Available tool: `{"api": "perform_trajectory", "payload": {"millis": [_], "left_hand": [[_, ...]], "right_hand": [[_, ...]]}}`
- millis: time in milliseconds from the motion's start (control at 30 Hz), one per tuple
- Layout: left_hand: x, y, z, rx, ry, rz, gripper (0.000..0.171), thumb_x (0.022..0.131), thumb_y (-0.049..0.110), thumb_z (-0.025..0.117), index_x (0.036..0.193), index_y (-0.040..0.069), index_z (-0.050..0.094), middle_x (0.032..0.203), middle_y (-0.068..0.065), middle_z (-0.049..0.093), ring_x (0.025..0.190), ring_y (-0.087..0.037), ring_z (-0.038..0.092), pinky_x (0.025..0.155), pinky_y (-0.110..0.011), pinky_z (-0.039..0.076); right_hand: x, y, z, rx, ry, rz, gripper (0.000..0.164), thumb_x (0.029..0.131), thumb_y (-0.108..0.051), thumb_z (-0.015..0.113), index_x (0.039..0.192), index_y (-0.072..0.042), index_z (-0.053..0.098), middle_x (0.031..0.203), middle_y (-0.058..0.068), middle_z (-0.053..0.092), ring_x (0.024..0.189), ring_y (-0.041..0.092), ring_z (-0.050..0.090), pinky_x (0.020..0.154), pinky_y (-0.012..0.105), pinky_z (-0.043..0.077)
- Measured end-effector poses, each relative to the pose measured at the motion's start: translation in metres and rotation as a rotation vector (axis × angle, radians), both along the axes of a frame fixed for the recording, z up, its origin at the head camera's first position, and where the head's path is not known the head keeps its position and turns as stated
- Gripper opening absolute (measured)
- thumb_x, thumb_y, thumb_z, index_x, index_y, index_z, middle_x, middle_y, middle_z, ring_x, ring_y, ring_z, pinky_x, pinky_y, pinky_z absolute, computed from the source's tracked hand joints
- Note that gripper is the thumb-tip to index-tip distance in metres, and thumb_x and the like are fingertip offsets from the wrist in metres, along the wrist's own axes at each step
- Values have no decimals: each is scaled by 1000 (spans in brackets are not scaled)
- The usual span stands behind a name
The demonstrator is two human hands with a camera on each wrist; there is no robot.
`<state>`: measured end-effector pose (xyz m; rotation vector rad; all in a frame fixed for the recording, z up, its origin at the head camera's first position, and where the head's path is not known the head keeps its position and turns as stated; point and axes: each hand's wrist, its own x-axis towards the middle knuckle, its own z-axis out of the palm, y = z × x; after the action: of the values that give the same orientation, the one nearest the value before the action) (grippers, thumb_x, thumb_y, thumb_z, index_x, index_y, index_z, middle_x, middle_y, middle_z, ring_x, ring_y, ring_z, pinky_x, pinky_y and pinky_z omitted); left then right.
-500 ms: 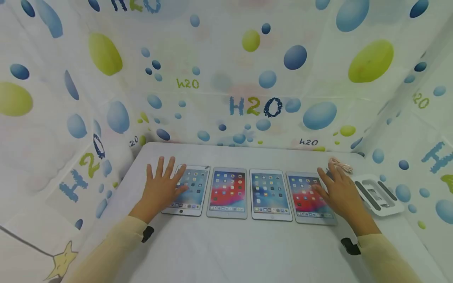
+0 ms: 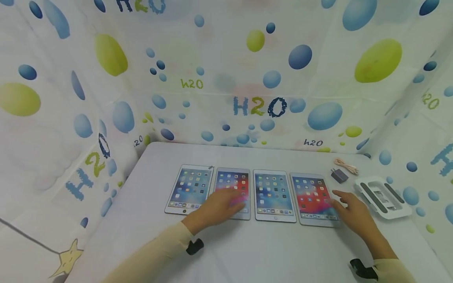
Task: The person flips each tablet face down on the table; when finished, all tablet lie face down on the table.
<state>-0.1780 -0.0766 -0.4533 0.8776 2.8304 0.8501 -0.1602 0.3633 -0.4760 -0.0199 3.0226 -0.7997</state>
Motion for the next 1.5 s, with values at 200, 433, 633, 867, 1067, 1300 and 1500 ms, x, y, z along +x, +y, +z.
{"api": "perform_trajectory", "payload": {"millis": [200,433,633,867,1067,1300,1500], "left_hand": [[-5,79,3,243,-318,-23,42,101,40,60,138,20,65,126,6,70,108,-9,64,83,-23,55],[3,166,1,491,-610,116,46,99,38,62,143,26,58,137,4,62,117,-14,61,93,-39,55],[10,204,4,718,-790,281,44,95,26,65,138,18,60,133,-1,62,119,-25,59,102,-53,49],[5,217,2,796,-877,390,34,96,19,65,130,12,64,121,-4,64,118,-29,59,107,-55,45],[5,221,0,862,-918,404,38,94,16,65,131,8,62,125,-8,62,124,-35,56,110,-59,39],[7,221,-1,941,-938,401,37,94,16,63,130,5,62,121,-7,63,124,-33,55,113,-59,36],[7,225,-3,945,-946,423,34,94,17,65,125,6,64,117,-5,63,120,-32,56,111,-57,39]], "right_hand": [[1,5,6,-120,-157,-41,76,105,-53,46,154,3,32,150,38,37,130,59,43,95,65,50],[0,12,9,-166,-237,-43,78,105,-52,45,158,1,23,152,39,32,132,61,40,96,66,49],[0,12,8,-285,-251,-18,75,107,-46,46,158,3,22,152,39,31,131,57,43,96,57,53],[2,14,7,-379,-286,-30,73,108,-46,43,158,3,22,154,38,29,135,54,42,93,42,58],[0,14,6,-444,-296,-26,75,107,-47,44,158,3,22,156,38,28,136,56,41,90,42,59],[-6,10,6,-454,-308,-15,76,107,-48,45,159,1,20,157,37,27,136,55,40,93,45,58],[-8,16,5,-502,-356,-63,77,108,-46,43,160,2,14,157,37,23,138,56,37,98,52,54]]}}
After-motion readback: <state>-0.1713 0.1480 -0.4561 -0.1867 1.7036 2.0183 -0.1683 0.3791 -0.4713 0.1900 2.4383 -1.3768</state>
